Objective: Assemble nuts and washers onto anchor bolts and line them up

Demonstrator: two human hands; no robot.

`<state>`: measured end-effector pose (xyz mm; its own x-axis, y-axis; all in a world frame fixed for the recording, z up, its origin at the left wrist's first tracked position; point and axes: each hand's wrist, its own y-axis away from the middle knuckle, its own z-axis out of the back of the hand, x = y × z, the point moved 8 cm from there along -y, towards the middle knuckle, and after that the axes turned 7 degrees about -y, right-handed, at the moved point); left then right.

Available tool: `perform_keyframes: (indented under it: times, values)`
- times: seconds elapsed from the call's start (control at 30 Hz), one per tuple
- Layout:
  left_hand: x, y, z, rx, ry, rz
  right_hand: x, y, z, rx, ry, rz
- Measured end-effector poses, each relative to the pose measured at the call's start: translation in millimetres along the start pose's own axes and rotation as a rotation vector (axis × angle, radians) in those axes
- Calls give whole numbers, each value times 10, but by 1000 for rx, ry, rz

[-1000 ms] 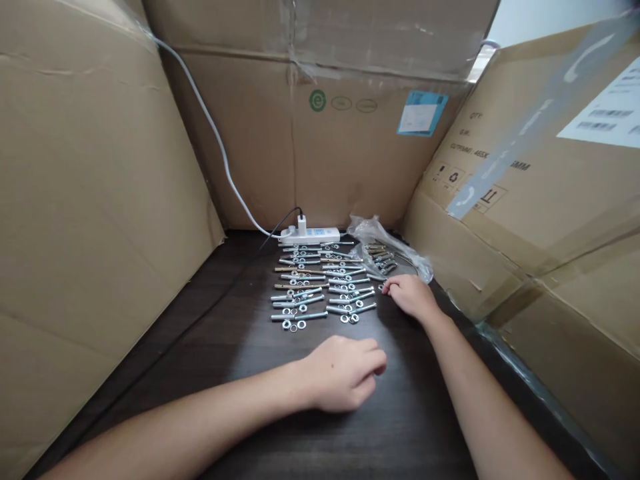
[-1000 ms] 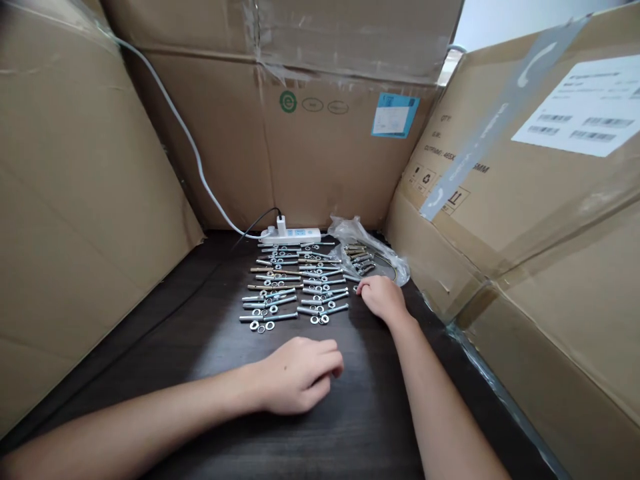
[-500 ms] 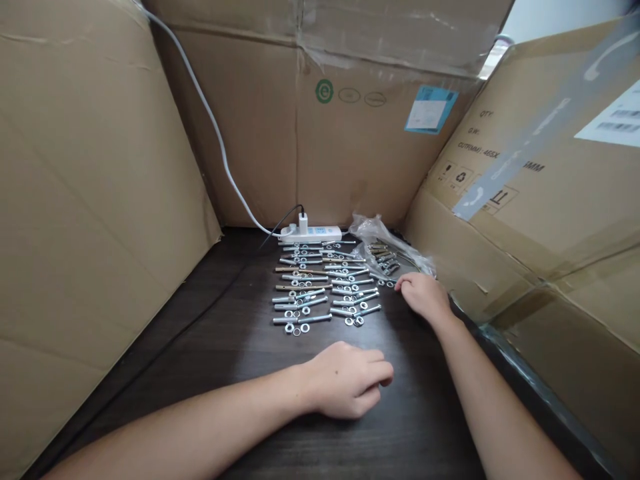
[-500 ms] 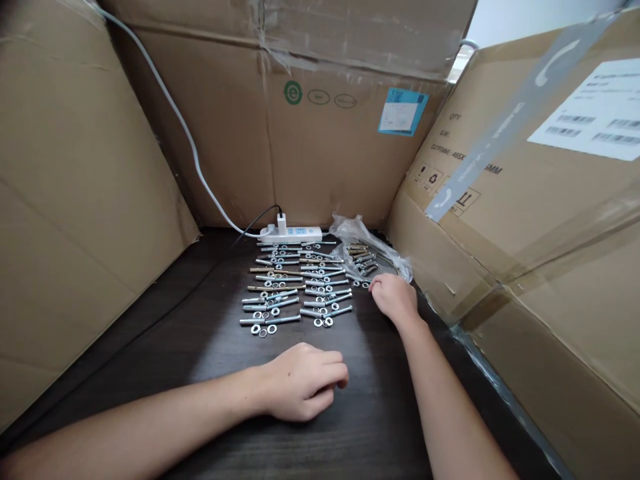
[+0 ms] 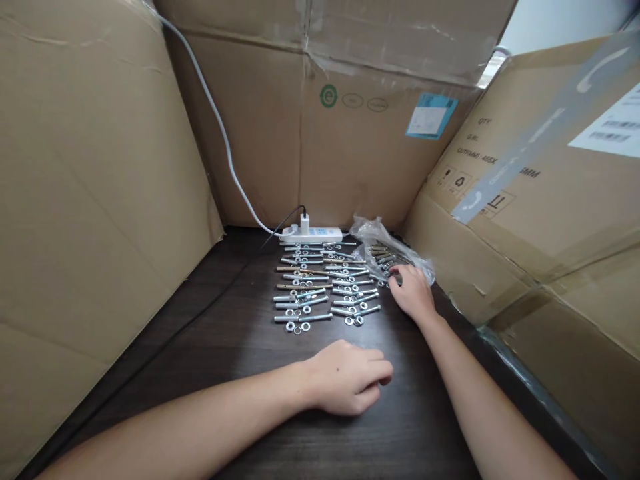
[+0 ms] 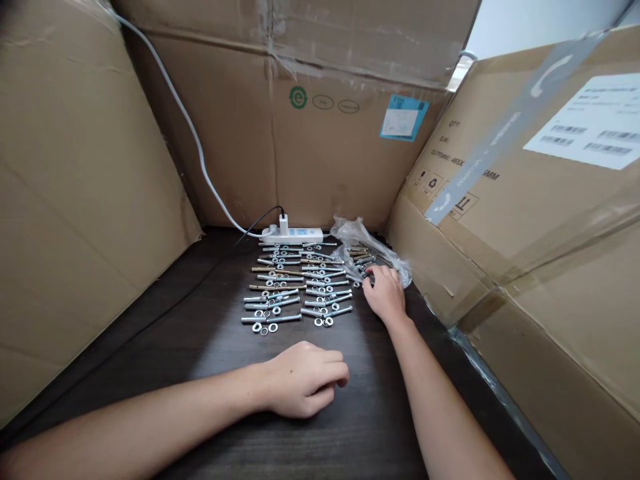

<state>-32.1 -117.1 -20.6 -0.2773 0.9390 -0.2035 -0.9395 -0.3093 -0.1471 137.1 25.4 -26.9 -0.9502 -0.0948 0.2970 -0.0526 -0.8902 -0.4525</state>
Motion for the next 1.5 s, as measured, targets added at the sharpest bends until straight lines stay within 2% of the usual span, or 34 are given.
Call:
perform_keyframes:
  times: [0.3, 0.63, 0.83, 0.97, 1.3, 1.43, 1.5]
  values:
    - [3, -7, -9, 17, -2, 10, 54, 9, -72, 65, 1, 9]
    - [8, -3, -3, 3, 14, 5, -109, -16, -44, 52, 22, -64]
    - [10, -10, -6, 20, 12, 9, -267, -12, 50, 24, 76, -176]
    - [12, -9, -5, 20, 6, 9, -331, -3, 82, 50, 86, -217]
    - [18, -9, -19, 3, 5, 3, -263, -18, 69, 141, 45, -211]
    - [18, -11, -20, 2, -5, -3, -283, -11, 82, 107, -4, -246]
    - [18, -10, -15, 1, -8, -3, -310, -9, 137, 39, -28, -261]
